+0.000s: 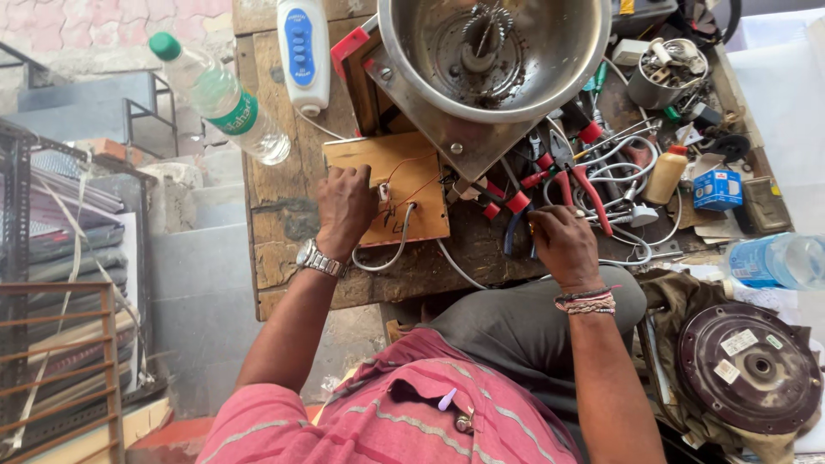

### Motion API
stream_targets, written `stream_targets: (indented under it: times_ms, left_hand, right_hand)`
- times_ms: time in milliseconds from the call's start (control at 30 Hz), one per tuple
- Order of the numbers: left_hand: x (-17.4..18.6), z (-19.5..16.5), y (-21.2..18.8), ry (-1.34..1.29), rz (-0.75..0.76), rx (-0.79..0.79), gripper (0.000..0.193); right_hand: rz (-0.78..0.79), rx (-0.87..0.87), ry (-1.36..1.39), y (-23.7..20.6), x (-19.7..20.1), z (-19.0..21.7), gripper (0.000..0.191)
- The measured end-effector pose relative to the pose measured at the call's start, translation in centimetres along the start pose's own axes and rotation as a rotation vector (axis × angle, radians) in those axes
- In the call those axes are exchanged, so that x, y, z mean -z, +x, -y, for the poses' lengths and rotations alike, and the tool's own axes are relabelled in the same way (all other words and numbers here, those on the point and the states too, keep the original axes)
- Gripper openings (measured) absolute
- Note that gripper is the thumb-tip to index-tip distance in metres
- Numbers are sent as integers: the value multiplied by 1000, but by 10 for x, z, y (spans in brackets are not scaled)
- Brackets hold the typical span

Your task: The person repairs an electric mixer by stripping wires, twisting them together, and wrapping the connections with electrical tape. They use pliers and a screwdriver to manipulate the wires and secure the connections.

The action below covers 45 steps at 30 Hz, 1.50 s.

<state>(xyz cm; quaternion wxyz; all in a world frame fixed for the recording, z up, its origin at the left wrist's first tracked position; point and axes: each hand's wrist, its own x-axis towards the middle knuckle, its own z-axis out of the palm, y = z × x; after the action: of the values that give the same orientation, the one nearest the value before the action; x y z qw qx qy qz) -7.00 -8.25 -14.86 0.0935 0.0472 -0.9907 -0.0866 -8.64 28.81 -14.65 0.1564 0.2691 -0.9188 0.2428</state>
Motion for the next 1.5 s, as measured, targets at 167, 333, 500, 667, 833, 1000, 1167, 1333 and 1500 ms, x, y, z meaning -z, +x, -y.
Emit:
stream_targets:
  times_ms: [167, 333, 500, 667, 833, 1000, 1167, 1333, 1500]
  left_hand:
    - [-2, 0, -2, -115, -54, 24, 61]
    - [-8, 1, -2, -101, -116, 42, 55]
    - [-3, -1, 1, -520, 101, 300, 41]
    - [23, 7, -14, -1396, 195, 350, 37]
    - [51, 3, -24, -1479, 347, 0, 29]
    - [50, -29, -30, -792, 405, -360, 14]
    - [25, -60, -27, -786, 319, -271, 24]
    - [16, -63, -18, -862, 346, -145, 32]
    - [13, -58, -11, -812, 489, -163, 34]
  right_hand:
    - [32, 13, 14, 0, -4, 0, 16]
    - [31, 2, 28, -1, -4, 0, 16]
    - [31, -12, 25, -1, -2, -3, 15]
    - [27, -31, 64, -3, -3, -5, 15]
    - [-4, -22, 70, -1, -3, -1, 15]
    - [62, -92, 237, 1, -12, 37, 17]
    - [-2, 115, 424, 4, -39, 97, 51]
    - [27, 57, 310, 13, -45, 102, 22]
    - [17, 53, 342, 10, -48, 95, 15]
